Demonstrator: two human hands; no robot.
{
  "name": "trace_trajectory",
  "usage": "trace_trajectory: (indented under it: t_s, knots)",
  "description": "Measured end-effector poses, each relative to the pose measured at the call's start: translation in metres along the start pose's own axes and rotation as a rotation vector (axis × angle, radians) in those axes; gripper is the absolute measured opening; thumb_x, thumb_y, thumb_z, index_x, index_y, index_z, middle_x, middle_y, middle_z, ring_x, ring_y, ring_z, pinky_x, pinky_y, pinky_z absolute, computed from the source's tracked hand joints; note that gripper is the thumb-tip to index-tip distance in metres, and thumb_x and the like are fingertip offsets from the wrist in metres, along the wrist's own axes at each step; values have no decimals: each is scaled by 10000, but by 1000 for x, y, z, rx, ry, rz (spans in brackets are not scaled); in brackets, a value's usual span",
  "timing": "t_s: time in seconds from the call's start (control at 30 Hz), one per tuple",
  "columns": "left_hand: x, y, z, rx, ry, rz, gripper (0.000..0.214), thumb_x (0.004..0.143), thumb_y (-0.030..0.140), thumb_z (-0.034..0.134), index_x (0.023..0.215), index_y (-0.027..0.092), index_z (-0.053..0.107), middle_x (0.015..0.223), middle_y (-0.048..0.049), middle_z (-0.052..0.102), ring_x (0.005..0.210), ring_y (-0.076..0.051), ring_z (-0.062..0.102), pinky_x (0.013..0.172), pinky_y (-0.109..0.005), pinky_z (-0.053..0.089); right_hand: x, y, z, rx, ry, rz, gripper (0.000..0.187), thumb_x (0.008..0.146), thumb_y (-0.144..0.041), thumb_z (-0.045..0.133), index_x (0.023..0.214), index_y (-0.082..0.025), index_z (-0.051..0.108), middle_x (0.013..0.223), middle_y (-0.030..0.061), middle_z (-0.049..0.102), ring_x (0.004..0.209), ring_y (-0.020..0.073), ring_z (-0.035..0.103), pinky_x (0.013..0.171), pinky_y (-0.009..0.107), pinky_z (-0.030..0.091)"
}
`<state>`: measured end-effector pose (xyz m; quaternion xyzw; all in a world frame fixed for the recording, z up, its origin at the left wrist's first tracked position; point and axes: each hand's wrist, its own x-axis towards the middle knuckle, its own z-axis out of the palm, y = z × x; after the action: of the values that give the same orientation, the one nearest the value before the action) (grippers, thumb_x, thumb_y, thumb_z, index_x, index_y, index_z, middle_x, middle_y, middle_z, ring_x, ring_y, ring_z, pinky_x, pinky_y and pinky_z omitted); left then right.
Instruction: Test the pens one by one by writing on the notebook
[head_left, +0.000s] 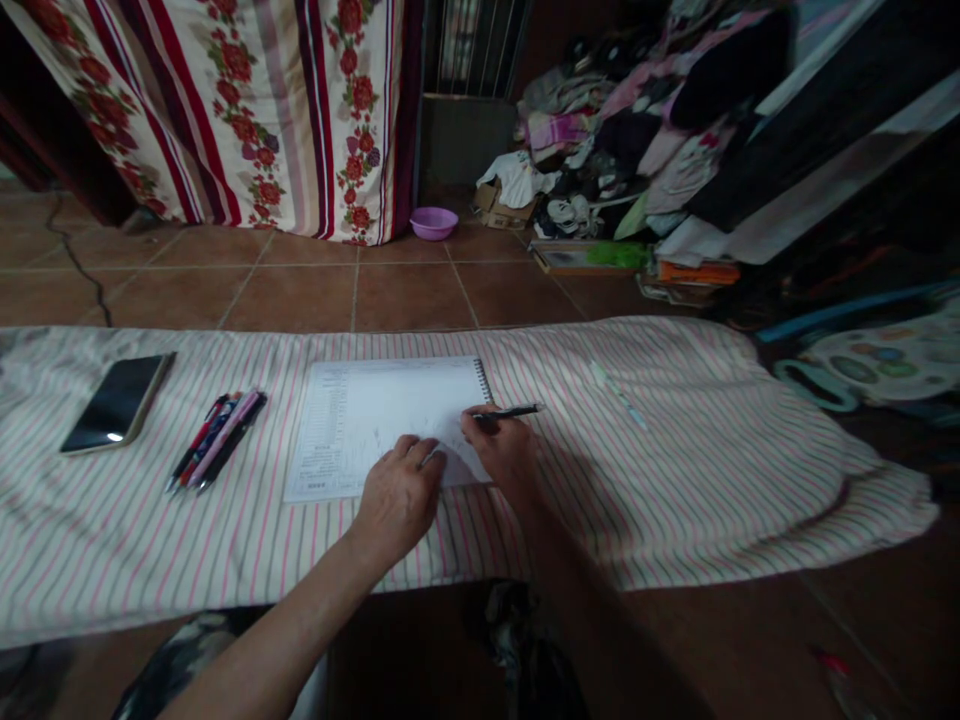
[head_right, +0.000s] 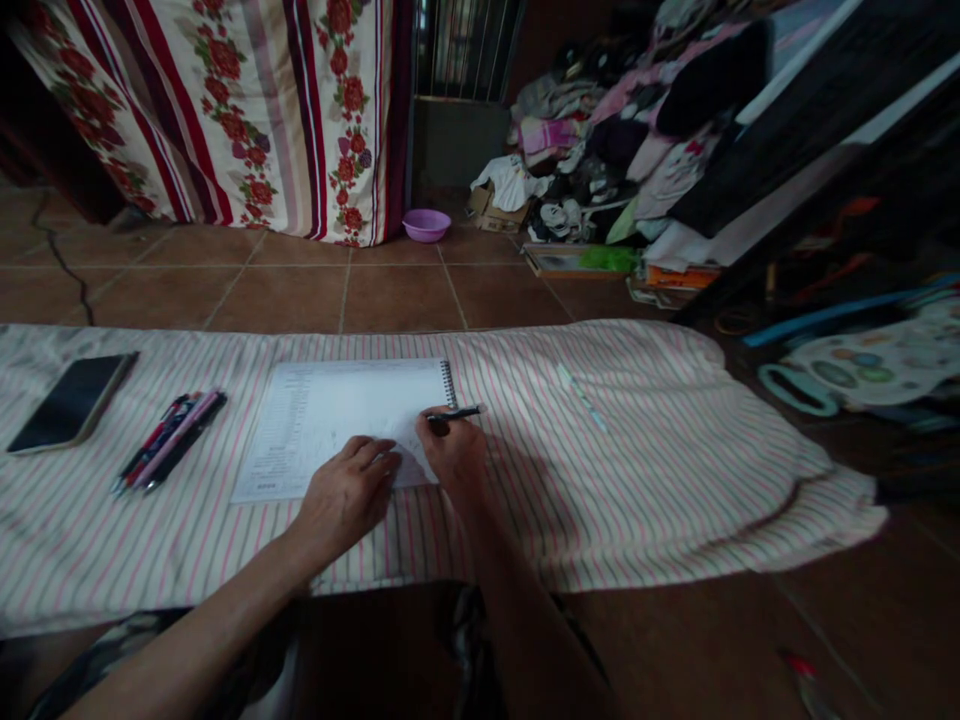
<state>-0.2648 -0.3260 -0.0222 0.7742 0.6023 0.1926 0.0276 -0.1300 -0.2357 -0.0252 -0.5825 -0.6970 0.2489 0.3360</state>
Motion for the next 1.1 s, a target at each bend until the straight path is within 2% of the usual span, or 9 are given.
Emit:
trace_trajectory:
  t_s: [0.23, 0.47, 0.73, 0.93, 1.1]
  knots:
    - [0, 0, 1, 11, 11, 5, 217, 821, 117, 488, 1005, 167, 592, 1075, -68, 615, 987, -230, 483, 780, -369, 516, 1, 1, 1, 34, -46, 29, 249, 763, -381, 523, 773, -196, 689, 626, 25, 693, 670, 179, 673, 603, 223, 447]
    - [0, 0, 3, 3, 19, 10, 222, 839, 126, 455, 1008, 157, 596, 1094, -63, 612, 975, -235, 479, 800, -377, 511, 3, 3, 5, -26, -73, -13, 244, 770, -366, 517, 794, -198, 692, 645, 26, 693, 674, 172, 665, 621, 222, 443]
    - [0, -2, 3, 11, 12, 9, 244, 831, 122, 468, 1036, 150, 598, 1107, -68, 617, 990, -240, 476, 808, -382, 511, 3, 4, 7, -62, -32, -12, 236, 765, -355, 526, 804, -198, 697, 671, 35, 697, 684, 180, 664, 619, 228, 447]
    - [0, -1, 2, 5, 23, 14, 236, 842, 131, 456, 1023, 152, 606, 1089, -69, 625, 973, -232, 488, 803, -376, 513, 3, 4, 5, 38, -42, 33, 254, 772, -364, 507, 791, -181, 682, 647, 34, 688, 665, 169, 660, 603, 217, 452]
    - [1, -1, 2, 8, 25, 18, 241, 833, 122, 466, 1027, 146, 607, 1086, -72, 626, 978, -237, 484, 804, -377, 511, 1, 2, 5, -68, -66, -20, 216, 757, -341, 530, 781, -202, 693, 657, 25, 689, 681, 173, 663, 615, 221, 440]
